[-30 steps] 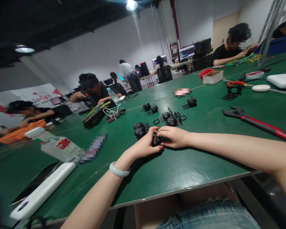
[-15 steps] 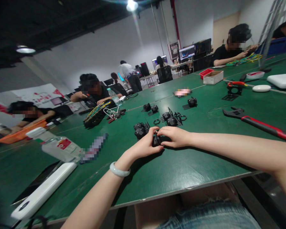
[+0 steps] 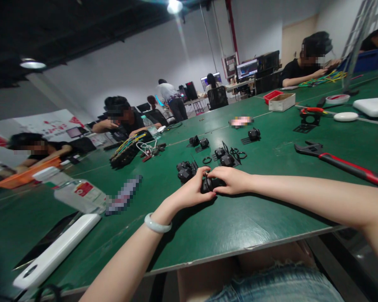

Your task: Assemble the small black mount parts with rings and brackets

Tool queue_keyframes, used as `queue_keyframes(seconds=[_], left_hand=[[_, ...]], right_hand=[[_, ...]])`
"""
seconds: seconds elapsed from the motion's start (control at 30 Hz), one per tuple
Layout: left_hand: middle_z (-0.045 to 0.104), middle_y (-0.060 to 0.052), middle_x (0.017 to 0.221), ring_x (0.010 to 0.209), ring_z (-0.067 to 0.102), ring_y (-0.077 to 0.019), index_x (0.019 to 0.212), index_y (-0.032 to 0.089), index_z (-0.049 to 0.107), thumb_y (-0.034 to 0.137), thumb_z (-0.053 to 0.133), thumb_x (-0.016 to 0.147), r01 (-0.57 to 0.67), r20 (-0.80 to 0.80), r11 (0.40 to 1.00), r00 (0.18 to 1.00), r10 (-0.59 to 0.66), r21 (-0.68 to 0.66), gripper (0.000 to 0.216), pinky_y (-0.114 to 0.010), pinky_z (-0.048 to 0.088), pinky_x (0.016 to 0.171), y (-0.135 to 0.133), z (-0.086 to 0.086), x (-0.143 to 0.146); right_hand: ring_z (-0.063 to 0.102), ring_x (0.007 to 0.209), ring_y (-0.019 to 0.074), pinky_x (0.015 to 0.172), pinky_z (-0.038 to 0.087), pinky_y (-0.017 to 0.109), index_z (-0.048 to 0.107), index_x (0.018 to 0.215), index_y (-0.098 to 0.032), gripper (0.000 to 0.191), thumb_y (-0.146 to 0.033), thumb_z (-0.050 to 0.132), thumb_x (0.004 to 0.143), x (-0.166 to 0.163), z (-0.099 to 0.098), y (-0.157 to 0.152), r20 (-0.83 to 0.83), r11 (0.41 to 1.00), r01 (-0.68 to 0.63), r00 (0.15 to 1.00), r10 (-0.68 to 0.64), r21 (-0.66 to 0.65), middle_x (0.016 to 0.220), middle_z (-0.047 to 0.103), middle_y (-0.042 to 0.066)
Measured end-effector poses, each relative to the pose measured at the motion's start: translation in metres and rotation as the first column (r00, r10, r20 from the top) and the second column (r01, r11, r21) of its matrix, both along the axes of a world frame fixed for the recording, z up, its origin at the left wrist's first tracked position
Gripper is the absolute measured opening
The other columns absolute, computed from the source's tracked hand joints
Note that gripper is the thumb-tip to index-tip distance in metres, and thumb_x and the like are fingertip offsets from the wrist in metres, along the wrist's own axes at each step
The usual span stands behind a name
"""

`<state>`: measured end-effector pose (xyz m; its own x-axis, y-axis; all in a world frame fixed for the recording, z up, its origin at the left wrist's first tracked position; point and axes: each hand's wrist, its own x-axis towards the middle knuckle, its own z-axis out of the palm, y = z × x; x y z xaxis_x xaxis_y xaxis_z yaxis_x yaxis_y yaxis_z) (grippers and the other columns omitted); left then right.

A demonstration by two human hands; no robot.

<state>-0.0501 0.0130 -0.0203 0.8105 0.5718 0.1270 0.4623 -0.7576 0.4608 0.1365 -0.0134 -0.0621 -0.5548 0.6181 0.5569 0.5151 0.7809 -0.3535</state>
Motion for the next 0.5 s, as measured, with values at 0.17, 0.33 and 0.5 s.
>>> queue_keyframes(seconds=[0.17, 0.33, 0.5], left_hand=[[0.044, -0.011, 0.112, 0.100, 0.047, -0.0233, 0.120, 0.016, 0.024, 0.030, 0.059, 0.062, -0.011, -0.004, 1.000, 1.000, 0.011, -0.021, 0.069, -0.035, 0.037, 0.085, -0.0013, 0.0018, 0.0007], [0.045, -0.010, 0.111, 0.098, 0.048, -0.0235, 0.119, 0.016, 0.024, 0.030, 0.059, 0.062, -0.016, 0.003, 0.999, 1.000, 0.016, -0.030, 0.069, -0.035, 0.038, 0.083, -0.0020, 0.0022, 0.0009], [0.046, -0.010, 0.109, 0.096, 0.049, -0.0228, 0.119, 0.016, 0.025, 0.030, 0.059, 0.061, -0.017, -0.002, 0.999, 1.000, 0.016, -0.028, 0.068, -0.034, 0.039, 0.082, -0.0025, 0.0027, 0.0012]], right_hand=[[0.050, 0.095, 0.0187, 0.082, 0.041, 0.033, 0.046, 0.108, -0.013, 0.041, -0.027, 0.056, 0.070, -0.0002, 0.0010, -0.0004, -0.008, 1.000, -0.001, 1.000, 0.001, -0.005, 0.101, 0.054, 0.011], [0.050, 0.095, 0.0186, 0.081, 0.042, 0.033, 0.047, 0.108, -0.014, 0.041, -0.028, 0.056, 0.071, 0.0000, 0.0011, 0.0000, -0.018, 1.000, 0.000, 1.000, 0.000, -0.009, 0.101, 0.053, 0.011], [0.050, 0.095, 0.0187, 0.081, 0.042, 0.033, 0.048, 0.108, -0.014, 0.039, -0.030, 0.053, 0.073, 0.0002, 0.0008, 0.0006, -0.007, 1.000, 0.008, 1.000, -0.009, -0.011, 0.102, 0.052, 0.011]])
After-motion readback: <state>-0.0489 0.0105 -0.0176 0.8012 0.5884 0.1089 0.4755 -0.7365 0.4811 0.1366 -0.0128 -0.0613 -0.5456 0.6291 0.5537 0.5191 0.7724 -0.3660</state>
